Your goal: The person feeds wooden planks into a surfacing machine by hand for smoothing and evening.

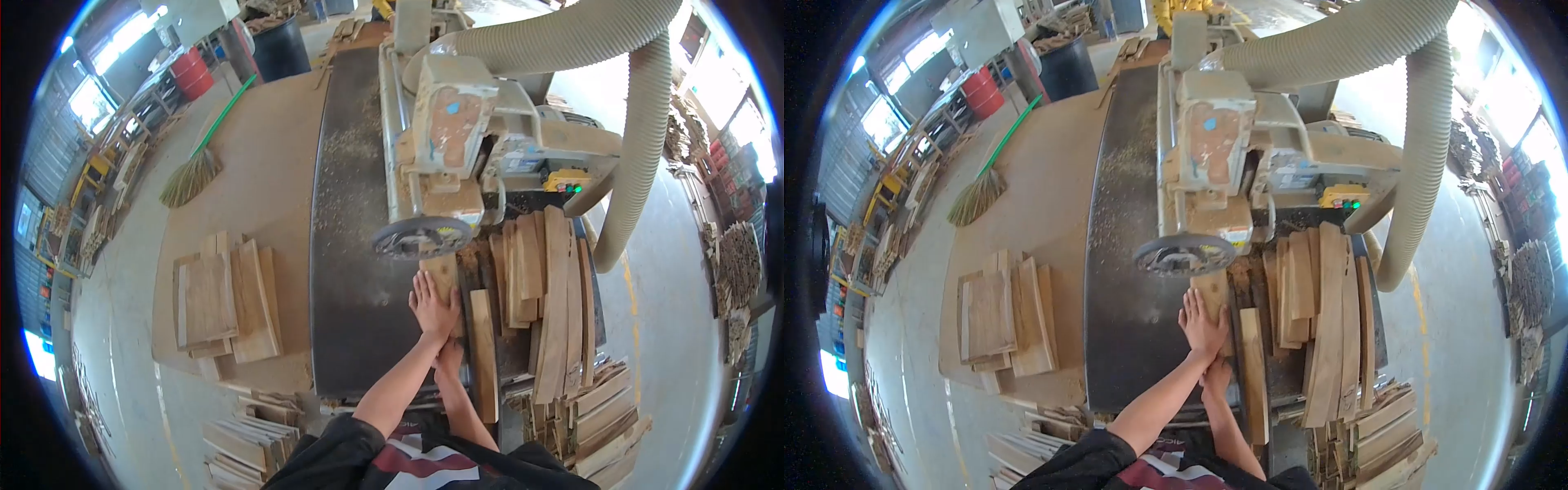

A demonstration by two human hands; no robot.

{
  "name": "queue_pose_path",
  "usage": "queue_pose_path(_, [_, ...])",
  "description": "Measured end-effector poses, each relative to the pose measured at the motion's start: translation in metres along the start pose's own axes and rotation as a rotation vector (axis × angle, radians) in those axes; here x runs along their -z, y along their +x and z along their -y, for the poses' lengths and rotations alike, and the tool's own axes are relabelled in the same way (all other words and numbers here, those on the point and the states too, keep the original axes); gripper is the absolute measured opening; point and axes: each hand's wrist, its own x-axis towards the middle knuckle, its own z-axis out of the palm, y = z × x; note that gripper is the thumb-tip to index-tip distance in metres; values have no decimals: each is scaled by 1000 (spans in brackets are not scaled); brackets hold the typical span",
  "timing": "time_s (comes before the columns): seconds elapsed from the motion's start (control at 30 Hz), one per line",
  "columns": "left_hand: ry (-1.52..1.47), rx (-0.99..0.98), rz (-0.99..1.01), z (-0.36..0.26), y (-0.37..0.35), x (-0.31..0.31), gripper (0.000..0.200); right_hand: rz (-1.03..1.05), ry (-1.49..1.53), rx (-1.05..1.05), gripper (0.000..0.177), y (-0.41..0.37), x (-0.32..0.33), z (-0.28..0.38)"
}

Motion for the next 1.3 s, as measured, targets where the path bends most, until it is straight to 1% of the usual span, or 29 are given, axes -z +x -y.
queue_pose_path(0.03, [-46,-17,-18,0,3,0,84,-56,5,-66,50,-5,-6,11])
queue_pose_path(0.1, [-128,-55,-28,13,-4,-1,83,-27,-85,83,52,5,7,-17])
queue_pose_path(0.13, [-164,-92,-29,21,-4,-3,84,69,7,65,48,7,16,-23])
queue_pose_path(0.17, [-138,-130,-12,27,-5,-1,85,158,109,52,46,8,19,-24])
queue_pose_path(0.2, [-118,-180,2,32,-5,1,86,152,190,20,46,-3,12,-12])
queue_pose_path(0.23, [-121,-181,33,35,-10,2,86,163,197,-13,43,0,14,-11])
queue_pose_path(0.3, [-68,-228,-2,37,-14,3,89,148,194,-28,43,-5,12,-4])
queue_pose_path(0.33, [-75,-237,20,36,-17,4,89,161,180,-39,43,-6,12,-2])
queue_pose_path(0.4, [-25,-199,13,35,-17,6,92,155,194,-51,43,-7,11,2])
queue_pose_path(0.43, [-27,-206,-6,35,-17,7,87,167,198,-65,43,-7,11,2])
queue_pose_path(0.47, [-31,-217,23,36,-16,7,87,139,211,-73,43,-5,11,2])
queue_pose_path(0.53, [-52,-268,-46,43,-17,2,76,106,187,-130,44,-4,12,0])
queue_pose_path(0.57, [-50,-275,-10,47,-22,-1,76,77,201,-148,44,-6,14,-5])
queue_pose_path(0.63, [-42,-279,-63,44,-20,-2,66,123,164,-75,43,-7,13,-3])
queue_pose_path(0.73, [-16,-269,-43,38,-18,2,64,68,115,-123,45,-8,11,6])
queue_pose_path(0.77, [-25,-253,-27,36,-17,3,61,67,122,-123,45,-5,10,8])
queue_pose_path(0.83, [-21,-254,-28,35,-20,-3,59,35,10,-84,46,-4,11,3])
queue_pose_path(0.87, [-27,-271,-47,35,-11,-4,57,47,27,-76,46,-3,2,1])
queue_pose_path(0.9, [-6,-253,-28,36,-7,-10,55,12,25,-102,46,6,-3,7])
queue_pose_path(0.93, [-11,-247,-37,33,-1,-11,55,-31,5,-154,47,3,-1,8])
queue_pose_path(0.97, [-6,-246,-6,37,-4,-7,56,-26,-6,-160,47,1,1,6])
queue_pose_path(1.07, [-42,-243,21,36,-7,2,56,-31,60,-138,48,-11,-1,4])
queue_pose_path(1.13, [-64,-294,-16,37,-6,2,56,-29,97,-95,48,-11,-1,2])
queue_pose_path(1.17, [-70,-298,-18,37,-6,3,57,20,128,-104,48,-9,3,1])
queue_pose_path(1.3, [-122,-319,-22,44,-6,5,59,53,163,-135,47,-11,8,4])
